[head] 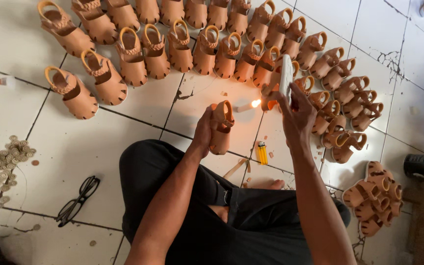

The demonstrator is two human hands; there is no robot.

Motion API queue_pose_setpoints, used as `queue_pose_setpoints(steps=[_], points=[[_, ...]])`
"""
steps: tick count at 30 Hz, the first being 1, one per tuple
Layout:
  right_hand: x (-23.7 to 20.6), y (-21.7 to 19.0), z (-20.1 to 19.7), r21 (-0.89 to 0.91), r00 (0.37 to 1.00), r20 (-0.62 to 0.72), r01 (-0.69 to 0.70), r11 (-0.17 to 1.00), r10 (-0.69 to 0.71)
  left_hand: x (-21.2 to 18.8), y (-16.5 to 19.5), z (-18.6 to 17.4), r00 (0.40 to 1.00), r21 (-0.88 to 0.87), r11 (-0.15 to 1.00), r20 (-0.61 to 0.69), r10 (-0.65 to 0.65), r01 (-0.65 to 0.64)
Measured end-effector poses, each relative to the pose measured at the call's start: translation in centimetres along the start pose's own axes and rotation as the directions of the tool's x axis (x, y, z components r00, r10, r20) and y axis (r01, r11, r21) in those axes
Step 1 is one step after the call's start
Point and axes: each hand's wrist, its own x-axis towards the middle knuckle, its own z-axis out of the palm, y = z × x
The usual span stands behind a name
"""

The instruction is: The person sits on the floor and repeatedly heats the inner sole of small leather sandals over a candle flame, then presses a white insole into the heated area. The person handles the sandals one at a time, placing finished units aside.

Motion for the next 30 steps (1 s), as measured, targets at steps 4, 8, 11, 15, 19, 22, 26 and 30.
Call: queue_pose_setpoints(steps=[4, 8, 11, 15, 19, 22, 26, 30], points=[[0.2, -0.2, 0.1, -0.063, 1.0, 0.009, -0.006, 0.998, 0.006, 0.2, -0.1, -0.3, 0.999, -0.025, 0.999, 0.019, 0.038, -0.038], [-0.5, -0.1, -0.2, 0.057, 0.999, 0.048, -0.02, 0.998, 0.017, 0.5, -0.3, -0.5, 1.0, 0.005, 1.0, -0.018, -0.011, 0.011], [-0.4, 0.0, 0.0, -0.058, 0.995, 0.006, -0.095, 0.994, 0.096, 0.6, -0.6, -0.5, 0.999, 0.023, 0.999, -0.029, -0.032, 0.033], [0.2, 0.2, 0.5, -0.071, 0.999, -0.02, 0.026, 0.997, -0.027, 0.6, -0.6, -0.4, 1.0, -0.019, 1.0, 0.017, 0.013, -0.013], [0.1, 0.8, 0.6, -0.117, 0.996, 0.016, 0.088, 0.989, -0.086, 0.5, -0.5, -0.5, 1.0, 0.005, 1.0, -0.007, -0.005, 0.005], [0.1, 0.9, 0.6, -0.186, 0.993, 0.027, 0.114, 0.976, -0.111, 0.6, -0.6, -0.5, 1.0, 0.01, 1.0, 0.015, 0.003, -0.003], [-0.1, 0.9, -0.6, -0.059, 0.978, 0.071, 0.202, 0.978, -0.198, 0.6, -0.8, -0.7, 0.998, -0.033, 0.998, 0.036, 0.047, -0.046], [-2.2, 0.2, -4.5, 0.109, 0.952, 0.24, -0.223, 0.969, 0.192, 0.1, -1.0, -0.9, 0.975, -0.28, 0.959, 0.22, 0.035, 0.029]])
